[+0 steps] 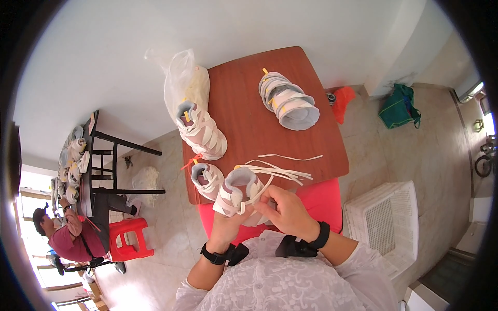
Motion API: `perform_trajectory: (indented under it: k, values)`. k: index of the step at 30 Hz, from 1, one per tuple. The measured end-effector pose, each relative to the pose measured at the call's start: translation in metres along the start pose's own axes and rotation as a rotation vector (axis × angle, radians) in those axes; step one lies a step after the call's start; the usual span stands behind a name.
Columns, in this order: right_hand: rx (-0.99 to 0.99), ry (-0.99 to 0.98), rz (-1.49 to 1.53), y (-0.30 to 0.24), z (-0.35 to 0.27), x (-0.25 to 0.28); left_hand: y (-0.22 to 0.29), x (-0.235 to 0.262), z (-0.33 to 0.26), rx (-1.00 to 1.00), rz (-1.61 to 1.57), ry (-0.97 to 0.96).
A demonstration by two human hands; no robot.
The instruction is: Lacing and preparing shoes for assembly or packaging in a factory setting.
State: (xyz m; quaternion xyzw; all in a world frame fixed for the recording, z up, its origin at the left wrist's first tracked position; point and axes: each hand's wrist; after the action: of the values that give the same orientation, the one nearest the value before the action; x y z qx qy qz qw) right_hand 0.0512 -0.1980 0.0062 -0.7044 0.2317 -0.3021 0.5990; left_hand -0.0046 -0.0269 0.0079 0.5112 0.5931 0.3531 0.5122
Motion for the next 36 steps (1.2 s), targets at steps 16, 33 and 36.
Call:
perform_trajectory:
  k: [16, 33, 36]
  values:
    - [0.220, 0.120, -0.285, -0.025, -0.010, 0.005, -0.004, -0.004, -0.004, -0.124, 0.017, 0.279]
    - [0.284, 0.193, -0.417, -0.028, 0.014, -0.014, -0.012, 0.008, -0.009, -0.103, 0.179, 0.218]
    - [0.168, 0.043, -0.076, -0.025, 0.018, -0.005, -0.005, 0.001, -0.008, -0.170, 0.177, 0.195]
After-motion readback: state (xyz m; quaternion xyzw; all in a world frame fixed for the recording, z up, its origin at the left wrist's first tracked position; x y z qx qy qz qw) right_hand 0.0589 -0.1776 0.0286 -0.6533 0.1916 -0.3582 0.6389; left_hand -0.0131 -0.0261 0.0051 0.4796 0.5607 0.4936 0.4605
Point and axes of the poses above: each hand's wrist, its own z-axis towards the middle knuckle, its own x-axis out of the back of the hand, y = z × x, and after that the axes turned 14 degrees about -y, right-handed
